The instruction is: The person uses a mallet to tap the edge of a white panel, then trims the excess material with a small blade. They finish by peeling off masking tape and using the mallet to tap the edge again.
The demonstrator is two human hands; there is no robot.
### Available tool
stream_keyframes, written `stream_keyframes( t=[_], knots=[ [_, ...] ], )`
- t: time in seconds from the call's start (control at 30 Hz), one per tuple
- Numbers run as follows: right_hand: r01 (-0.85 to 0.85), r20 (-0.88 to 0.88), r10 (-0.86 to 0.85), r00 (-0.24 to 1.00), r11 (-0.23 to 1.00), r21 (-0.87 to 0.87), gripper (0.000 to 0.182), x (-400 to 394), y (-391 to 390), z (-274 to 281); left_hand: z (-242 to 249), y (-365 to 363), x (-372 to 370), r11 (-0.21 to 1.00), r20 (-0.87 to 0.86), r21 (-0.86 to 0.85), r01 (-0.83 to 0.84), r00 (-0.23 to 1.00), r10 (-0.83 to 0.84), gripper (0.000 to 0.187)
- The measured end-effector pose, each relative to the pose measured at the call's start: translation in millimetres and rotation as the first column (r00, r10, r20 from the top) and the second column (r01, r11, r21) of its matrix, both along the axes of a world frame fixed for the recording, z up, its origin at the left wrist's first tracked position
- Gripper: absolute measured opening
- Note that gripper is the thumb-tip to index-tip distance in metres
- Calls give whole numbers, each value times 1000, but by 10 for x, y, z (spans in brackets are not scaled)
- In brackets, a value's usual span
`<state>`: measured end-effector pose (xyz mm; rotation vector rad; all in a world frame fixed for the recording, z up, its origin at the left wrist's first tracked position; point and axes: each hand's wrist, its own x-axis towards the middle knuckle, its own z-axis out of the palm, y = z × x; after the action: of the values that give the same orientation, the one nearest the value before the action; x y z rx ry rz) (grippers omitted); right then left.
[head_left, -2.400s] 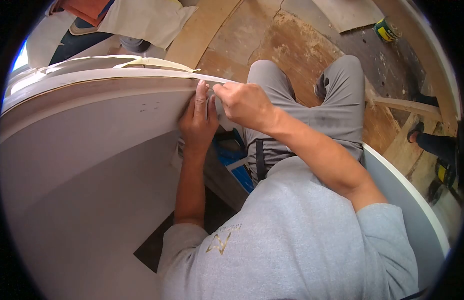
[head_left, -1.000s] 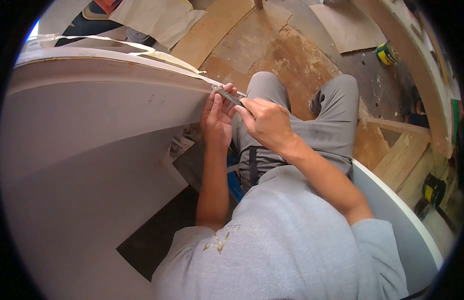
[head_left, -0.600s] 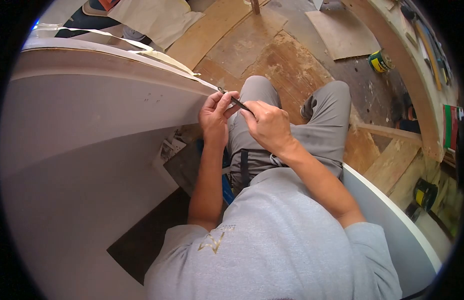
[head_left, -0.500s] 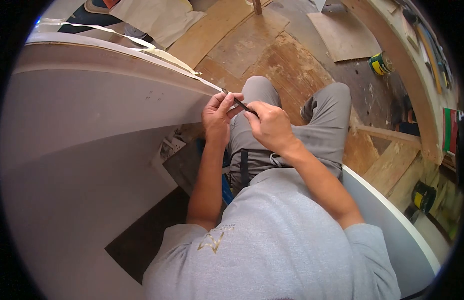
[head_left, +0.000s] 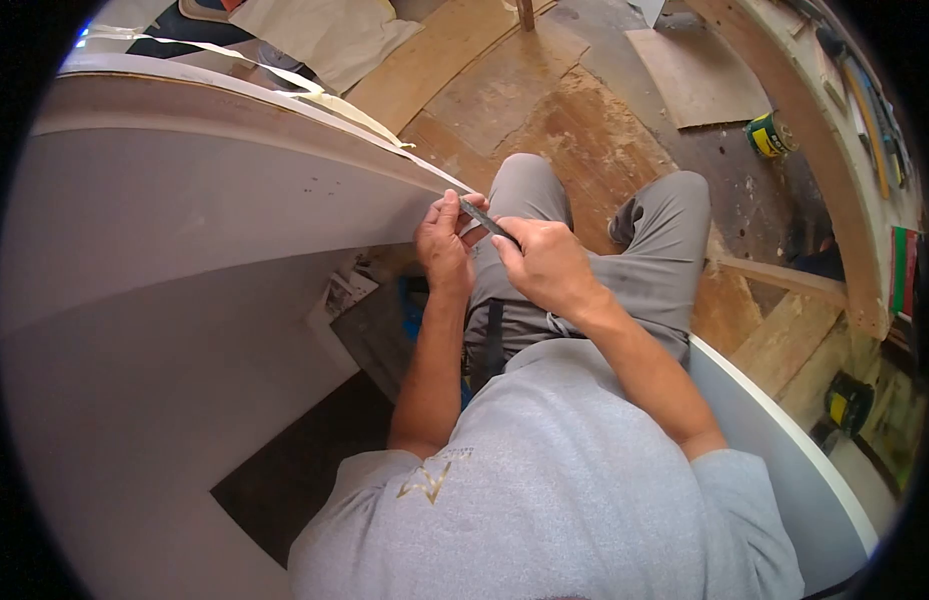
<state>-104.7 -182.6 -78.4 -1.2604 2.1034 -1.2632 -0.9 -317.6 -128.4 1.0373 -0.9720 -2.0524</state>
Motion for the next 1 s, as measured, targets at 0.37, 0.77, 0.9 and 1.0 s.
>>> stream_keyframes(
  t=[0.37, 0.77, 0.9, 1.0],
  knots=[
    [42, 414, 38, 909, 982, -182, 36, 20, -536, 159, 90, -112, 307, 981, 85, -193, 14, 996, 2, 41],
    [61, 520, 87, 850, 964, -259, 36, 34, -595, 84, 343, -233, 147, 936, 100, -346, 62, 995, -28, 44],
    [82, 544, 66, 836, 966, -243, 35, 68, -598, 65, 337, -224, 85, 970, -41, -224, 93, 994, -104, 52],
    [83, 515, 47, 856, 971, -226, 34, 61, -580, 89, 284, -248, 95, 975, -77, -198, 103, 990, -120, 52]
  ],
)
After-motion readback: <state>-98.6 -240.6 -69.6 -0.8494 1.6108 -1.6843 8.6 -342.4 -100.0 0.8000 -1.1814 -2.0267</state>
